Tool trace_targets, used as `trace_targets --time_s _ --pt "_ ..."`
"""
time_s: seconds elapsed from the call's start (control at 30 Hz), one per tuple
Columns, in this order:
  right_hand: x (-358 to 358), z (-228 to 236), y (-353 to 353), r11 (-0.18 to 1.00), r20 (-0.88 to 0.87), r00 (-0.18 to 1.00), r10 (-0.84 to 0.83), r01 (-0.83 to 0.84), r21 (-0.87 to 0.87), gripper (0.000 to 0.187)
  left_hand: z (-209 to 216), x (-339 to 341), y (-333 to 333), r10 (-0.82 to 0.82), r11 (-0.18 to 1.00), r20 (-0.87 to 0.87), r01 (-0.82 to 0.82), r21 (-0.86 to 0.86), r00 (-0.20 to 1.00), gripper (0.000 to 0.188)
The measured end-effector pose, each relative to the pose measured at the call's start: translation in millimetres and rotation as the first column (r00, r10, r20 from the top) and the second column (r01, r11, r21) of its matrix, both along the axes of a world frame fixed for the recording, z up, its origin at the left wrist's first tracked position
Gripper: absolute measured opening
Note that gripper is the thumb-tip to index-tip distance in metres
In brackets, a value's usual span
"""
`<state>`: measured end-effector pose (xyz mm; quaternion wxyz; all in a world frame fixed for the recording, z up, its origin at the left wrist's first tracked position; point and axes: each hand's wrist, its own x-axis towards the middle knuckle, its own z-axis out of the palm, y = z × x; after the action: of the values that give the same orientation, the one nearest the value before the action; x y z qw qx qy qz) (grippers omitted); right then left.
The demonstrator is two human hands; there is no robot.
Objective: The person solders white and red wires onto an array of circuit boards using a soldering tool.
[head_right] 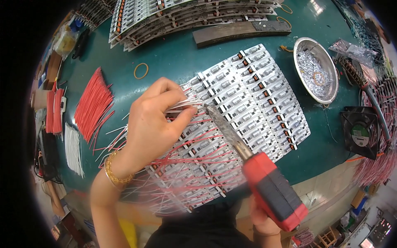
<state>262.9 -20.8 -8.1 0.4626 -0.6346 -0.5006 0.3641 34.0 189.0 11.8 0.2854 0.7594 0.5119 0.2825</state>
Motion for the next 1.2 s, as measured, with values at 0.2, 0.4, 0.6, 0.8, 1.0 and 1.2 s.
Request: trace_targets --time_s 0.2,0.4,0.6,0.8,1.0,1.2 --pt "-20 23 20 0.994 -0.221 0.97 -0.101 0.107 0.017 0.091 1 0 0 -0.006 1.0 -0.02 0.007 0.021 1.0 0.014" --pt "-19 19 19 0.998 -0.313 0.947 -0.066 0.07 0.001 0.092 -2 2 -1 -0.011 0.998 -0.02 0.013 0.054 1.0 0.013" --pt "-17 18 15 0.994 -0.31 0.946 -0.097 0.106 0.013 0.093 6 3 -7 -0.037 0.999 0.139 0.042 -0.031 0.99 0.009" --pt "-17 16 4 0.991 -0.32 0.94 -0.118 0.13 0.015 0.094 -4 8 -13 -0.045 0.994 -0.002 0.045 0.102 0.999 0.009" --pt "-11 8 -3 0.994 -0.308 0.948 -0.081 0.056 -0.091 0.091 -5 8 -13 -0.046 0.995 0.054 0.042 0.089 0.997 0.009" --pt "1 -5 -15 1.0 -0.012 1.0 -0.028 0.028 -0.009 0.085 -6 11 -15 -0.039 0.989 0.024 0.035 0.146 0.999 0.008"
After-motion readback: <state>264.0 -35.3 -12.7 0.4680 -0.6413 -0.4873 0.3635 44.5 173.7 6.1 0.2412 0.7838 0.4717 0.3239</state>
